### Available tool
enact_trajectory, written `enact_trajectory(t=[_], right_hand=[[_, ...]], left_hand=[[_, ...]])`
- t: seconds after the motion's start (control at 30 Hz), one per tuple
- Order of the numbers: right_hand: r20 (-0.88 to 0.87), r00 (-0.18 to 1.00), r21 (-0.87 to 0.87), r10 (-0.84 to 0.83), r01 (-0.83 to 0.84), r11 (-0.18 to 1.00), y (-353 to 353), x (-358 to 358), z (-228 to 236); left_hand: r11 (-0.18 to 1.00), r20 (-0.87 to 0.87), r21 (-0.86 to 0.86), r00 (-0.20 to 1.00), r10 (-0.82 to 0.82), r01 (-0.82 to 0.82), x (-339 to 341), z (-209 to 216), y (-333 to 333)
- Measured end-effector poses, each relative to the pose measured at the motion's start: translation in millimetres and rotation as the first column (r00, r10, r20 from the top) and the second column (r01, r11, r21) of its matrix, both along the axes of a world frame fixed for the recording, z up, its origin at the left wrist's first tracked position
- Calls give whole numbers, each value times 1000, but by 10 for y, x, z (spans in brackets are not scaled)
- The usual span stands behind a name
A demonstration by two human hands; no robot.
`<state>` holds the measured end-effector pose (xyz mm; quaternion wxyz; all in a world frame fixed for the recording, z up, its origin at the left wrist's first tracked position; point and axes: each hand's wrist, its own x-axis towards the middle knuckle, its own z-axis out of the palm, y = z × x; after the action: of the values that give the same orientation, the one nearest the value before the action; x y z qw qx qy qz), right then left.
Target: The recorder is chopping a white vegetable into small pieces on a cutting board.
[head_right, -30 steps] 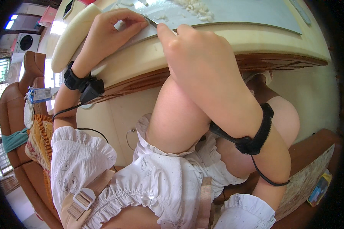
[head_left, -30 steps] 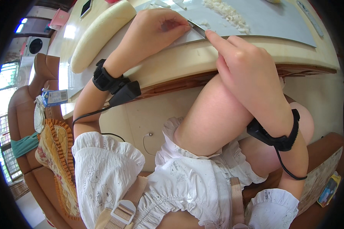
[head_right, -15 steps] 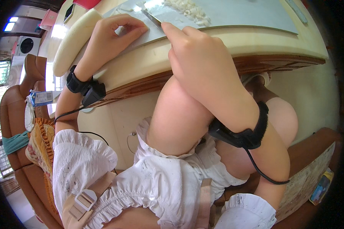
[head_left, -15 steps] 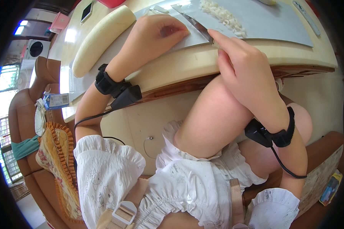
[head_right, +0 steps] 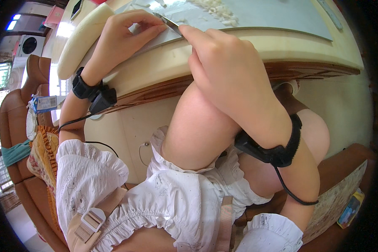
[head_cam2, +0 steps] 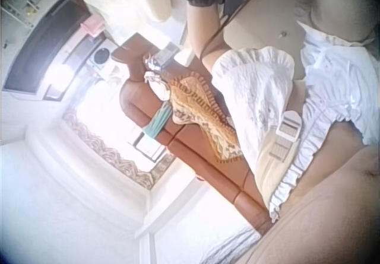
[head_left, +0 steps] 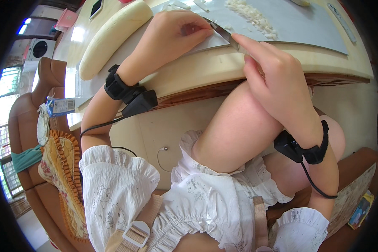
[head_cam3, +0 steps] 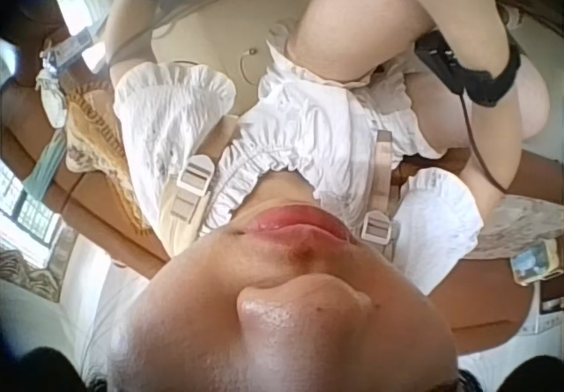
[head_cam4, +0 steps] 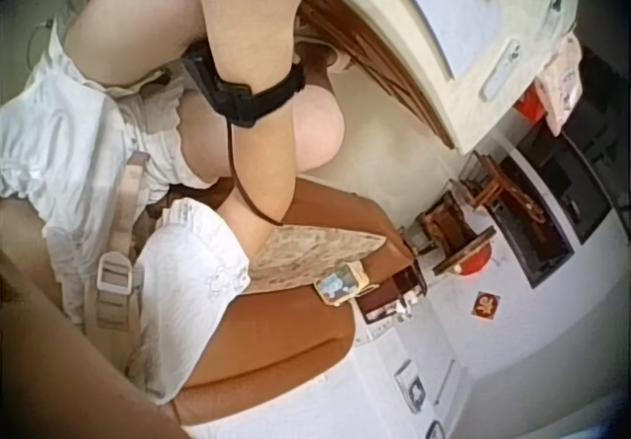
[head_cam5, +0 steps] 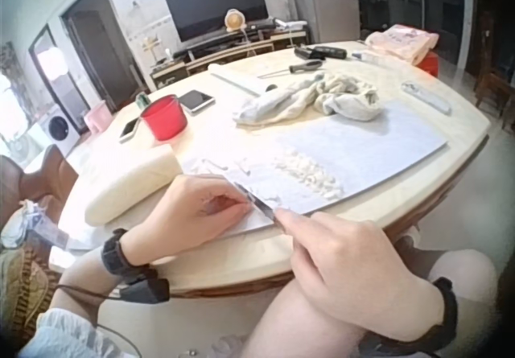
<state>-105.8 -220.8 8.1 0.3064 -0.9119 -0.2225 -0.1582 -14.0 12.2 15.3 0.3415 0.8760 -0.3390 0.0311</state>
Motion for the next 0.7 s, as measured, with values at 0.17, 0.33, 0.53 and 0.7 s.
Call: enact_trajectory(t=[0.17,0.33,0.53,0.7], right_hand=[[-49,999,-28,-4,3,1000,-6,-7,23],[-44,999,-15,2,-2,1000,-3,-3,7],[-12,1000,-21,-7,7,1000,-14,-19,11],[-6,1000,-53,-15,15,999,8,-17,11]], left_hand=[[1000,-6,-4,1000,4,-4,-11,-5,-7],[1000,17,-8,1000,2,-1,2,-30,2],[1000,11,-21,1000,-9,9,7,-37,-3],[1000,18,-2,1000,-1,1,-1,-21,2]])
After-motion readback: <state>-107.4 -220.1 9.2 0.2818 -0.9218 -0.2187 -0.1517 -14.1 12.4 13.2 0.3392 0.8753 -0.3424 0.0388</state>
